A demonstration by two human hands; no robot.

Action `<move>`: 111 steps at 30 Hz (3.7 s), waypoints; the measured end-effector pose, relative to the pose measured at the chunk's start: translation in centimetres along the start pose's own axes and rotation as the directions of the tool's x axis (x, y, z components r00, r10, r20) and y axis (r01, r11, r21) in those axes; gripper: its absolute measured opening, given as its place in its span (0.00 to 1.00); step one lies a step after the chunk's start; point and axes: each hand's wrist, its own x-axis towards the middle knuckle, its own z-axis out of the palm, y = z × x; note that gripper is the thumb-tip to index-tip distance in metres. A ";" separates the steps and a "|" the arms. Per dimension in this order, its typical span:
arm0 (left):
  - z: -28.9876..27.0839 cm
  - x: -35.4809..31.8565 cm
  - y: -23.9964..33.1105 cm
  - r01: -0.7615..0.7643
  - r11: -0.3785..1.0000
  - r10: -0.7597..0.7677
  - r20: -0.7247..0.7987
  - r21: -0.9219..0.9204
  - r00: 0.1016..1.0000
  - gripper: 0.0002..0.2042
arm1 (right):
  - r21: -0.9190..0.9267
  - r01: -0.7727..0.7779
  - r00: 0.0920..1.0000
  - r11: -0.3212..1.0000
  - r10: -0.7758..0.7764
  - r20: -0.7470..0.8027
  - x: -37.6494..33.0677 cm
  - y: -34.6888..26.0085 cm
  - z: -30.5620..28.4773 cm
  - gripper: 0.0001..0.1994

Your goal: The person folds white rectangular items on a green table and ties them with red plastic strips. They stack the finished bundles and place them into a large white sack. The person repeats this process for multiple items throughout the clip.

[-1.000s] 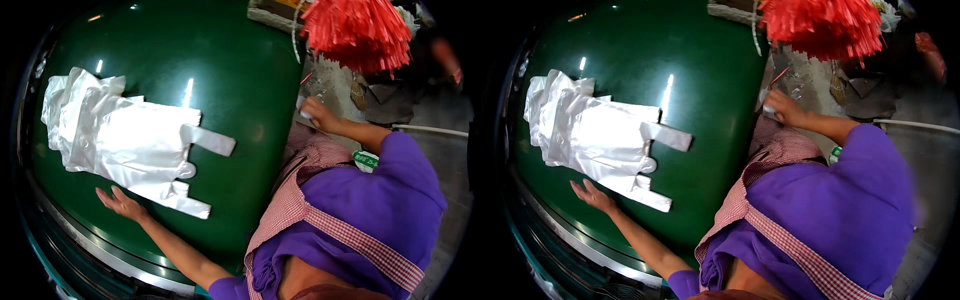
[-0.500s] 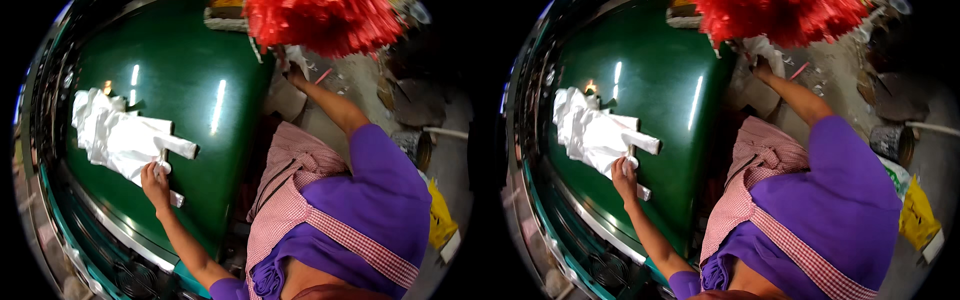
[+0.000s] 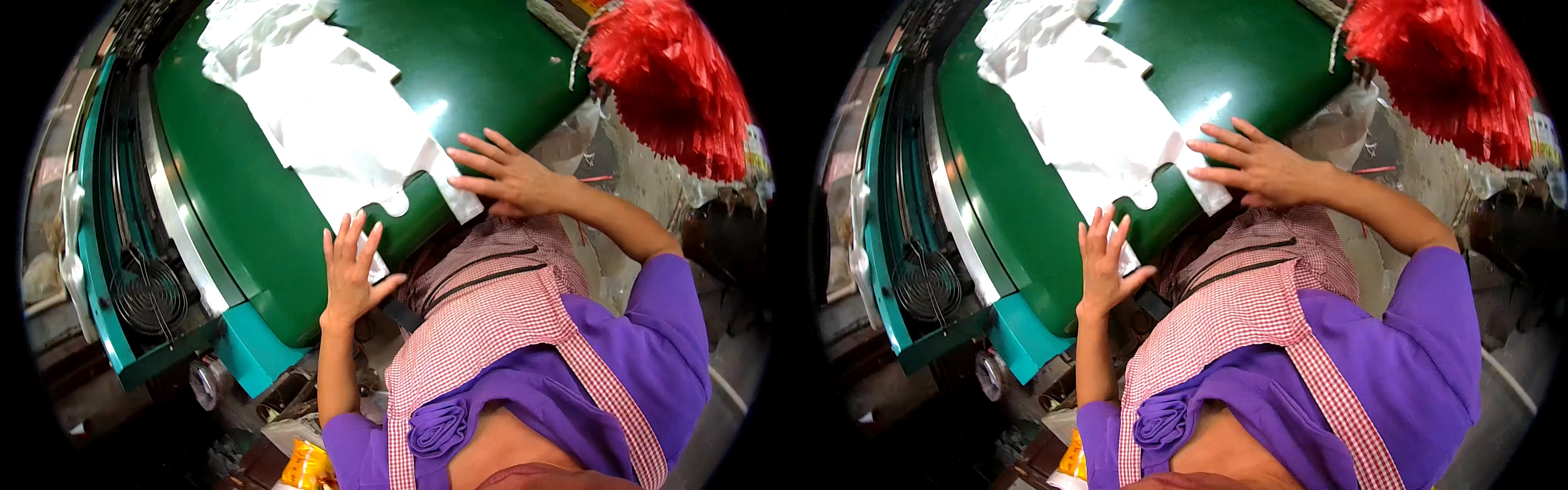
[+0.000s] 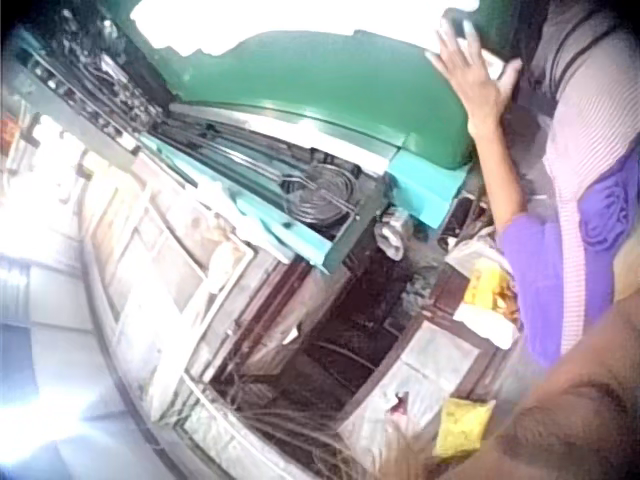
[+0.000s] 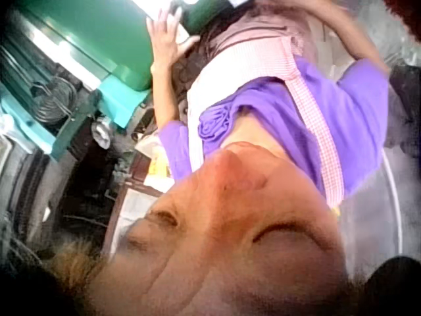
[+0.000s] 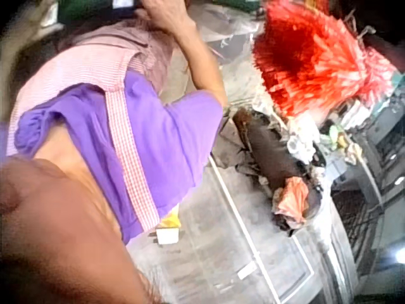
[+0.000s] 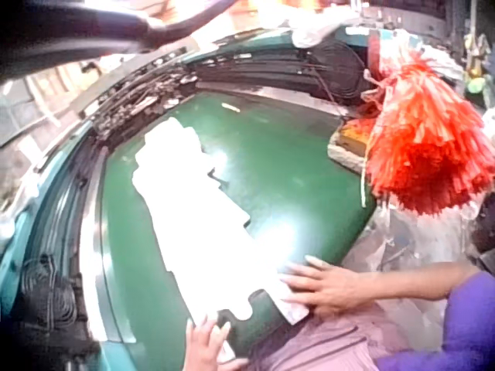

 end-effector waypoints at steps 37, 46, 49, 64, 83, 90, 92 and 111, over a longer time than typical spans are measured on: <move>1.7 10.9 -6.2 0.247 0.904 -0.300 -0.105 -0.349 0.948 0.13 | 0.206 0.119 0.993 0.971 -0.115 -0.033 13.9 -0.7 1.1 0.30; 0.1 10.3 -0.8 0.106 0.967 -0.086 -0.094 0.230 0.992 0.20 | 0.336 0.259 0.900 0.906 -0.100 -0.425 9.7 -0.9 2.1 0.28; 0.0 11.5 -2.2 0.161 0.980 -0.148 -0.112 0.114 0.983 0.15 | 0.980 -0.033 0.944 0.197 0.329 -0.034 5.9 -3.0 2.9 0.32; -2.8 9.1 -1.5 -0.117 0.988 0.111 0.066 0.101 0.992 0.13 | 0.165 0.481 0.876 0.861 -0.481 -0.043 10.0 5.0 2.9 0.18; -2.1 7.1 -1.8 0.325 0.935 -0.331 -0.016 -0.140 0.944 0.10 | 0.397 -0.265 0.964 0.879 0.249 0.091 8.9 1.3 -1.4 0.17; 0.0 9.6 -0.6 0.138 0.953 -0.144 -0.004 -0.271 0.990 0.20 | 0.964 -0.153 0.776 0.217 0.631 -0.019 6.0 2.4 1.7 0.19; 0.0 10.3 -0.7 0.256 0.881 -0.236 0.098 -0.399 0.967 0.20 | 0.993 0.119 0.466 -0.006 0.883 -0.050 1.1 3.1 1.0 0.24; 1.0 6.3 3.7 0.577 -0.133 -0.038 0.586 -0.806 0.809 0.22 | 0.720 -0.003 0.989 0.694 -0.107 0.107 2.4 -5.7 4.8 0.13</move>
